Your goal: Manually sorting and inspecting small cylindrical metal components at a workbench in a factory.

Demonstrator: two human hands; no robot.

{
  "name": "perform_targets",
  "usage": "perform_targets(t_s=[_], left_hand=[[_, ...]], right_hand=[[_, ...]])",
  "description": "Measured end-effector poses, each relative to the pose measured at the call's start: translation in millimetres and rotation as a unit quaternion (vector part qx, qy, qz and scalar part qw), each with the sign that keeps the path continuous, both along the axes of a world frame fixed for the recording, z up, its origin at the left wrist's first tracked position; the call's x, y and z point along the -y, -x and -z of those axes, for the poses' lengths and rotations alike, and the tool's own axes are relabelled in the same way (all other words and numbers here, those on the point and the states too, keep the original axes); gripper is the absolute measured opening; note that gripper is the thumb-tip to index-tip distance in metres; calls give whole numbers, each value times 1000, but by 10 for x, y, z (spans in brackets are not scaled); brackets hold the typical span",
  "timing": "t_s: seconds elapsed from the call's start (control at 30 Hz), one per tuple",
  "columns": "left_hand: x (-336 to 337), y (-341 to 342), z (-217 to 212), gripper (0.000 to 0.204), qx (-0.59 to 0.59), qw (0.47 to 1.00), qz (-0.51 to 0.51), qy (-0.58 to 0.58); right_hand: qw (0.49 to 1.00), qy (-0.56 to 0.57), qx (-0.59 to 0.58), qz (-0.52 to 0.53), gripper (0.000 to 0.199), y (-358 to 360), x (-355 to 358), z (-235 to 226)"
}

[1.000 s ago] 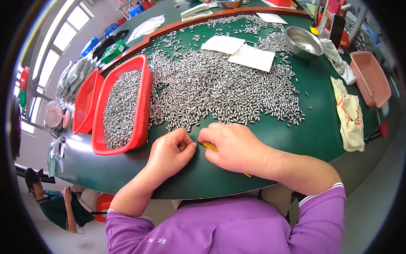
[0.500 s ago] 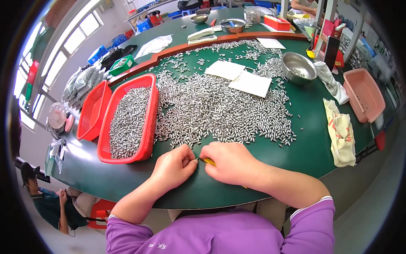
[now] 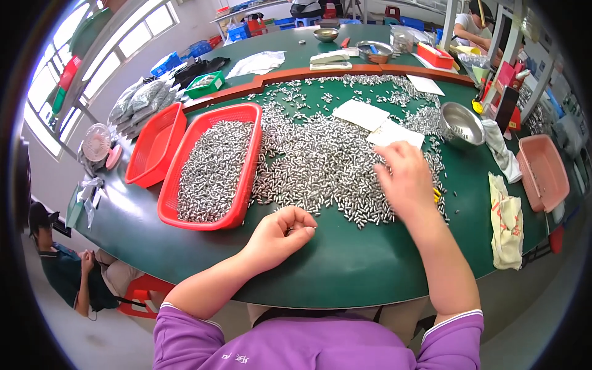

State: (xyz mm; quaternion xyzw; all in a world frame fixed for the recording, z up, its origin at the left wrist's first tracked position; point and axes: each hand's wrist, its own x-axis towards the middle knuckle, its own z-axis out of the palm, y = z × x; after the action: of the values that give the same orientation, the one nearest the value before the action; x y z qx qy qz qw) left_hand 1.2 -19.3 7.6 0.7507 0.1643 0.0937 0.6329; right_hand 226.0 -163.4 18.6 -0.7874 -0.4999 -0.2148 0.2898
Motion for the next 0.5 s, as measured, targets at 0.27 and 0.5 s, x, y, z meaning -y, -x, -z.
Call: perform_targets(t_s=[0.27, 0.5], left_hand=[[-87, 37, 27, 14, 16, 916, 65, 395], [-77, 5, 38, 12, 9, 907, 99, 410]], right_hand=[[953, -89, -39, -287, 21, 756, -122, -98], [946, -88, -71, -304, 18, 730, -117, -75]])
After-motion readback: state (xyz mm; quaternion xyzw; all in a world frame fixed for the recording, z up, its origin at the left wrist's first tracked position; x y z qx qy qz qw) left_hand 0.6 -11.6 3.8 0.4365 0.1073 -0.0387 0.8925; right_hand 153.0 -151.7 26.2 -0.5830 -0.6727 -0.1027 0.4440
